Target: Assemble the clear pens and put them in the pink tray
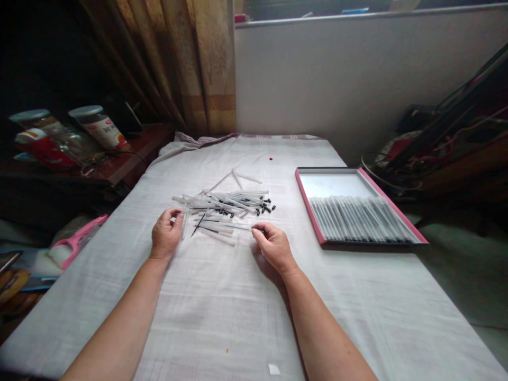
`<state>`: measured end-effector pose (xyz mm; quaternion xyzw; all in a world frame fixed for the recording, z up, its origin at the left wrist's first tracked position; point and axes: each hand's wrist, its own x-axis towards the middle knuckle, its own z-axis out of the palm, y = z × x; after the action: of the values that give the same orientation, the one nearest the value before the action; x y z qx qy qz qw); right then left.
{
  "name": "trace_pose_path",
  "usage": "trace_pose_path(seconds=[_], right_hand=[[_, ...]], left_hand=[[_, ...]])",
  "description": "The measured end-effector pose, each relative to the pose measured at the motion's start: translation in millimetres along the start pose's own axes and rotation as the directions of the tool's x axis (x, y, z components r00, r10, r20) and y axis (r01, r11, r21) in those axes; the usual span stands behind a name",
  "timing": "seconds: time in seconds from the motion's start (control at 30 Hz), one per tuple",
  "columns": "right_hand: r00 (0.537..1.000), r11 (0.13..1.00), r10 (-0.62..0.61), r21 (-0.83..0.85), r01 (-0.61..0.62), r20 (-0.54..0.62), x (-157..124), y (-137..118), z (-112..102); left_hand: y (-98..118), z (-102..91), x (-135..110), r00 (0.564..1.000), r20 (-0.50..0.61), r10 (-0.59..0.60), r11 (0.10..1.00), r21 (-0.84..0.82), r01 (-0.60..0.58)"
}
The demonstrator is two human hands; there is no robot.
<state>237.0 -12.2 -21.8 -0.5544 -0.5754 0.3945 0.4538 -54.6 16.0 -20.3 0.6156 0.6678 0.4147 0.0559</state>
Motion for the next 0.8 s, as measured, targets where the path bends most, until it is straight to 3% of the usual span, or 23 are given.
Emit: trace_pose_path(seconds=[0.1,0.17,0.33,0.4,0.47,0.6,0.8], right_hand=[[1.000,1.000,-0.005,-0.001,0.005,0.003,0.2,0.1,0.2],[1.000,1.000,-0.010,-0.001,0.010,0.001,0.3,0.3,0.2],[1.000,1.000,-0.011,-0.001,0.011,0.004,0.7,1.8,0.5],[1.000,1.000,-0.007,-0.002,0.007,0.006,0.7,1.7,0.7],[1.000,1.000,-0.003,0.001,0.003,0.006,0.5,0.9,0.6],[0.997,0.995,0.069,0.071,-0.070,0.015,0.4,-2.9,-1.1],[0.982,0.900,0.175,0.394,-0.187,0.066,-3.2,-14.3,-1.3]], left_hand=[[6.0,-0.5,-5.1,0.995,0.068,-0.071,0.958,-0.273,0.087],[14.9,-1.1,-9.4,0.979,0.179,-0.100,0.868,-0.465,0.173],[42.9,-10.3,-16.2,0.857,0.494,-0.147,0.478,-0.723,0.498],[51.3,-14.7,-17.6,0.821,0.558,-0.123,0.316,-0.762,0.565],[56.3,-16.7,-19.0,0.802,0.588,-0.105,0.226,-0.771,0.595],[55.8,-11.9,-20.9,0.794,0.592,-0.140,0.245,-0.756,0.607],[54.1,1.8,-24.8,0.776,0.596,-0.206,0.232,-0.741,0.630]])
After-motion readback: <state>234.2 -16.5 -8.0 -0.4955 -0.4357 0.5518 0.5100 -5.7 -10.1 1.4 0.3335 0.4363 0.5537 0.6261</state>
